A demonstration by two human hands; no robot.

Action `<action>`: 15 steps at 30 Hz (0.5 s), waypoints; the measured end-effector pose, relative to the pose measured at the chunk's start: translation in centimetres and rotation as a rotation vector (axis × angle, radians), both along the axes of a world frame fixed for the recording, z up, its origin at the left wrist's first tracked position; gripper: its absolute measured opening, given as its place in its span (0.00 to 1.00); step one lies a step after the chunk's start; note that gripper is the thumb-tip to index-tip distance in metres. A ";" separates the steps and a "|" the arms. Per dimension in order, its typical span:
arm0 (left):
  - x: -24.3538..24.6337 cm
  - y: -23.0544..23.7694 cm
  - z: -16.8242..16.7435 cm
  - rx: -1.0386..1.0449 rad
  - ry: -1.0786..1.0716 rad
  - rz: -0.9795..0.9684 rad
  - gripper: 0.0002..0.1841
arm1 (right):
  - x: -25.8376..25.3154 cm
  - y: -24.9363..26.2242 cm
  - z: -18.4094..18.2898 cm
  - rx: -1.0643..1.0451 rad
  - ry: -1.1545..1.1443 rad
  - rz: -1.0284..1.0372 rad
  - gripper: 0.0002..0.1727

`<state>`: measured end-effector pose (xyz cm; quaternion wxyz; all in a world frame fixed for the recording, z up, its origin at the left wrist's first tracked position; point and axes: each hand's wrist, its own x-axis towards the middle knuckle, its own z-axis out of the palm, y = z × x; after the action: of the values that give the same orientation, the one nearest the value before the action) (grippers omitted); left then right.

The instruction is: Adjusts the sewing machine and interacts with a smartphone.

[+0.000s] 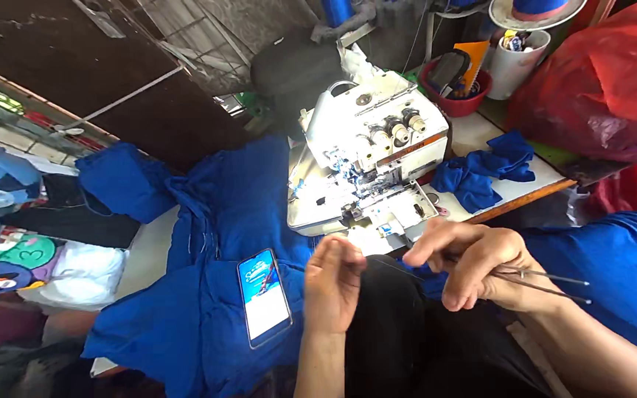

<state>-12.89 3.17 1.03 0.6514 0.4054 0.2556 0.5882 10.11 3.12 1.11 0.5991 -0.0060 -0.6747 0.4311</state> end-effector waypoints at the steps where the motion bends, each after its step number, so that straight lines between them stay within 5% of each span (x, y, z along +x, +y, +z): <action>1: 0.5 -0.3 -0.5 -0.022 0.078 -0.055 0.09 | -0.6 0.1 0.1 -0.012 0.024 0.055 0.07; 5: 1.0 -0.4 -1.4 0.157 0.361 -0.251 0.08 | -1.9 0.3 0.0 -0.112 0.073 0.134 0.07; 10: 0.6 -0.6 -0.5 0.565 0.758 0.160 0.15 | -1.0 0.1 0.1 -0.280 -0.060 0.079 0.08; 15: 0.1 -2.5 1.3 0.949 0.788 0.082 0.11 | -1.3 -0.9 -1.0 -0.391 -0.259 0.117 0.10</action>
<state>-12.79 0.62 2.38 0.2335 0.8277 0.2028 0.4682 8.84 2.19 0.16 0.4690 -0.1382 -0.6487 0.5832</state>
